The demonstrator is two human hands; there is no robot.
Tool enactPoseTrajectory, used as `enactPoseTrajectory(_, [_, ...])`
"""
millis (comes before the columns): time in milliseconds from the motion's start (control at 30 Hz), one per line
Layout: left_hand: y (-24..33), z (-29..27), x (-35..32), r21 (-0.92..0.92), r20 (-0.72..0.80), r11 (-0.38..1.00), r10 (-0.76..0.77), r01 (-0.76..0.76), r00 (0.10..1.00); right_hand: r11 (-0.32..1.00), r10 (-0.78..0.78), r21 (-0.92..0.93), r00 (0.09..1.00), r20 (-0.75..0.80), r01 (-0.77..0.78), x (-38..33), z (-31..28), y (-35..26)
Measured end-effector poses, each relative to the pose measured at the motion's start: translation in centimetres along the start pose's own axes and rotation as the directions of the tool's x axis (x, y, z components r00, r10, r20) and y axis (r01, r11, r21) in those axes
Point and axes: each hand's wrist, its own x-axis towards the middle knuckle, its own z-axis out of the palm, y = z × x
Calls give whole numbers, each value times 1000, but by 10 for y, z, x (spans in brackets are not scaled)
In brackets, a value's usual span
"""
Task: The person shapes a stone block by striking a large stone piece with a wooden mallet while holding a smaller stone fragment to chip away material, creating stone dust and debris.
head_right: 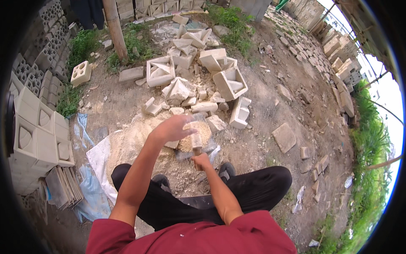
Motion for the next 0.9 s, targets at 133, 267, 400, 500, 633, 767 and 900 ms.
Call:
enactPoseTrajectory(133, [-5,-7,-11,-36,-68,997,-76,74,995,968,12,246,991,130,-44,-11,10,-72])
enactPoseTrajectory(267, [4,-12,-4,-57,-161,996,-79,70,984,908,-207,381,977,46,174,0,6,-67])
enactPoseTrajectory(400, [3,-11,1,-29,-148,1000,2,-6,989,902,347,224,928,137,-370,-2,4,-15])
enactPoseTrajectory(500, [-4,-7,-6,3,-76,997,-71,72,995,993,112,-40,994,17,-111,-18,6,-46])
enactPoseTrajectory(633, [3,-16,-10,4,-79,996,-91,92,993,978,-75,197,996,39,66,-32,-8,-111])
enactPoseTrajectory(767, [15,-26,-5,-32,-87,996,-84,82,993,958,-138,239,985,-107,160,-27,1,-104])
enactPoseTrajectory(900, [4,-22,0,-69,-270,998,-19,1,963,990,96,105,995,31,-99,-13,10,-29])
